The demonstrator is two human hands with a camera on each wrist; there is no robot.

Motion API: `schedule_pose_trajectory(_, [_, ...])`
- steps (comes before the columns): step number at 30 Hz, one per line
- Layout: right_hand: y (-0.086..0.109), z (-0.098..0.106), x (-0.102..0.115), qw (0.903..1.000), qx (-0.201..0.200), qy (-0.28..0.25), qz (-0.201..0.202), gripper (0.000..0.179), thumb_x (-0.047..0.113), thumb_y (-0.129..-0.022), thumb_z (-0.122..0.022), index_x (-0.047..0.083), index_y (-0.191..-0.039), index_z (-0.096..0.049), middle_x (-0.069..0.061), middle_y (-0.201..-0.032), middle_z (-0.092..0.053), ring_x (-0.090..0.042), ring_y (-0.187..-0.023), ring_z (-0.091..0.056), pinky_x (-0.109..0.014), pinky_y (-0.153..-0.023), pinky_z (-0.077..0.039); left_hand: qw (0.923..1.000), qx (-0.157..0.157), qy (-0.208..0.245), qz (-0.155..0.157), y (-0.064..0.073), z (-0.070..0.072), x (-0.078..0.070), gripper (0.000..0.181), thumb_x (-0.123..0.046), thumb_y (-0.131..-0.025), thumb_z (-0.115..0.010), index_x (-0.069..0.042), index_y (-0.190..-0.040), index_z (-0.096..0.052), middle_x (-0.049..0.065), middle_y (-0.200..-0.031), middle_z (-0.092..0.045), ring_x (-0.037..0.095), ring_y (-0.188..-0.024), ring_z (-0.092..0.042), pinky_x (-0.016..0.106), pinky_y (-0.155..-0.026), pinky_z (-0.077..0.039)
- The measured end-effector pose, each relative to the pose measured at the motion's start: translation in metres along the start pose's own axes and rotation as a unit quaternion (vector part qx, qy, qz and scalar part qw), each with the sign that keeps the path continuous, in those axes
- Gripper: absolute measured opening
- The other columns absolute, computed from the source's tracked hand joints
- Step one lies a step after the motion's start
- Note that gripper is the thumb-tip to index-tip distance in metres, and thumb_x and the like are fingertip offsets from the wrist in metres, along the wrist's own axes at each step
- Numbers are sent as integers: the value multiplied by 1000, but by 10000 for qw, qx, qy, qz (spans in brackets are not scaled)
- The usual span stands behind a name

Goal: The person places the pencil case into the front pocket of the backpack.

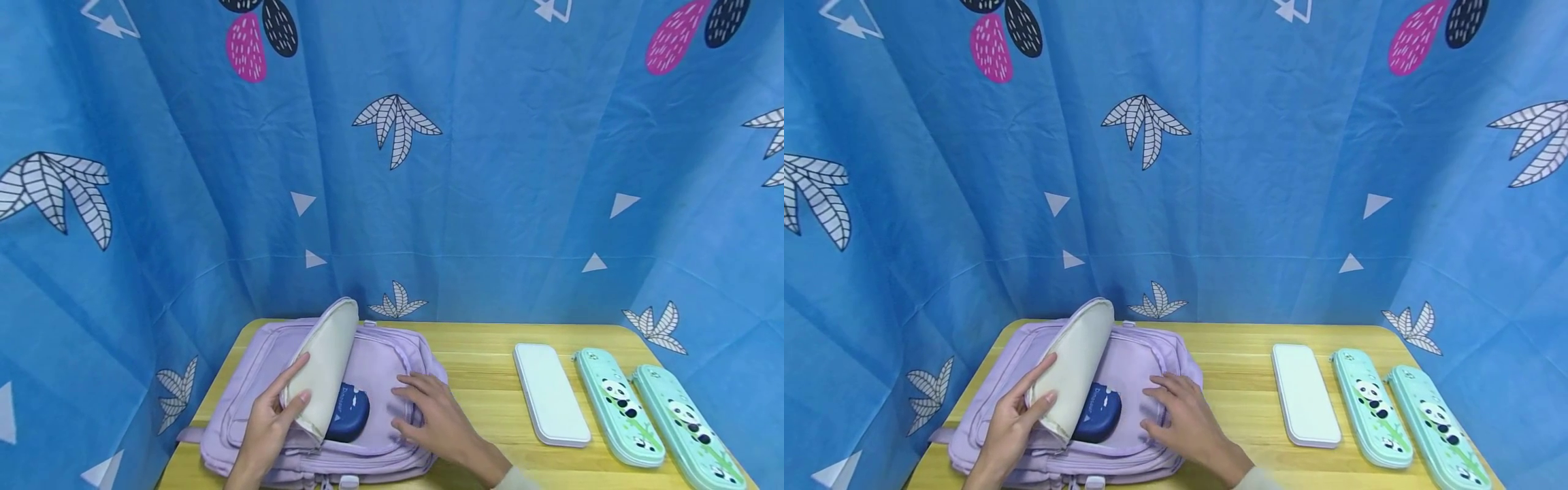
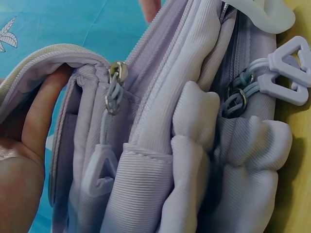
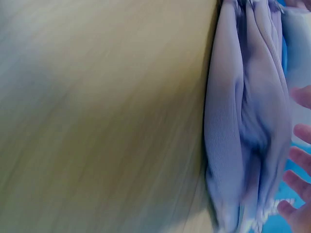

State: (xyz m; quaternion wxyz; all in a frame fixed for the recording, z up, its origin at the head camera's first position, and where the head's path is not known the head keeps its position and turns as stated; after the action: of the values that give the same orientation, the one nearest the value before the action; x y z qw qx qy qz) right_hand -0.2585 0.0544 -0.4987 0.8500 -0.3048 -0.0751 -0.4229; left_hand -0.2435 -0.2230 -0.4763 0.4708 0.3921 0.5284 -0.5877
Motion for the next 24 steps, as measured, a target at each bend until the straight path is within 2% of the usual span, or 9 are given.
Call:
schedule_pose_trajectory(8, [23,35,-39,9986,-406,246,-229,48,32,-87,-89,14,-130,-78,-10,-146,-70,-41,-139,-62,-69,-111,-50,9993,73,-311,169,-1,3,-2,59,-13,-107,-68,-18,-164,-52,16,-175,-39,-16,-138,-48,15,-104,-53])
schedule_pose_trajectory(14, [55,64,-73,9940,-780,391,-655,49,29,-84,-92,15,-129,-78,-10,-144,-71,-40,-135,-64,-73,-106,-50,9987,293,-418,-14,-4,2,-5,59,-13,-107,-68,-16,-164,-52,17,-175,-38,-19,-141,-42,9,-109,-44])
schedule_pose_trajectory(18, [79,82,-91,9911,-988,327,-824,49,23,-82,-94,16,-128,-79,-9,-142,-72,-38,-132,-64,-75,-103,-48,9968,568,-548,-156,-9,0,-8,59,-11,-107,-67,-14,-164,-51,17,-174,-39,-17,-143,-40,9,-112,-40])
schedule_pose_trajectory(21, [94,94,-103,9896,-1099,397,-834,48,20,-81,-95,16,-127,-79,-9,-140,-73,-38,-129,-62,-73,-102,-47,9944,727,-765,-108,-15,-2,-8,61,-10,-106,-68,-19,-164,-52,15,-174,-40,-9,-142,-47,12,-108,-47])
schedule_pose_trajectory(24, [105,102,-114,9876,-1135,567,-919,48,20,-80,-96,15,-125,-79,-9,-138,-74,-38,-128,-62,-63,-104,-47,9905,833,-1092,-13,-20,-2,-9,63,-10,-105,-69,-25,-164,-52,12,-174,-42,7,-141,-53,19,-103,-54])
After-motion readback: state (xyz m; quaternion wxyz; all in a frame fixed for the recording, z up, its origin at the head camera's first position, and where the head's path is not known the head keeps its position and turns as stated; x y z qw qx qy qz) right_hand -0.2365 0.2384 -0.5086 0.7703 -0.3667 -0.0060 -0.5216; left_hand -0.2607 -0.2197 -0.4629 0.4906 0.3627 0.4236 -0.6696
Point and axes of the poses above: each hand's wrist, its own y-axis away from the middle knuckle, its own z-axis out of the back of the hand, x = y × z, the point moved 8 cm from there along -y, towards the middle knuckle
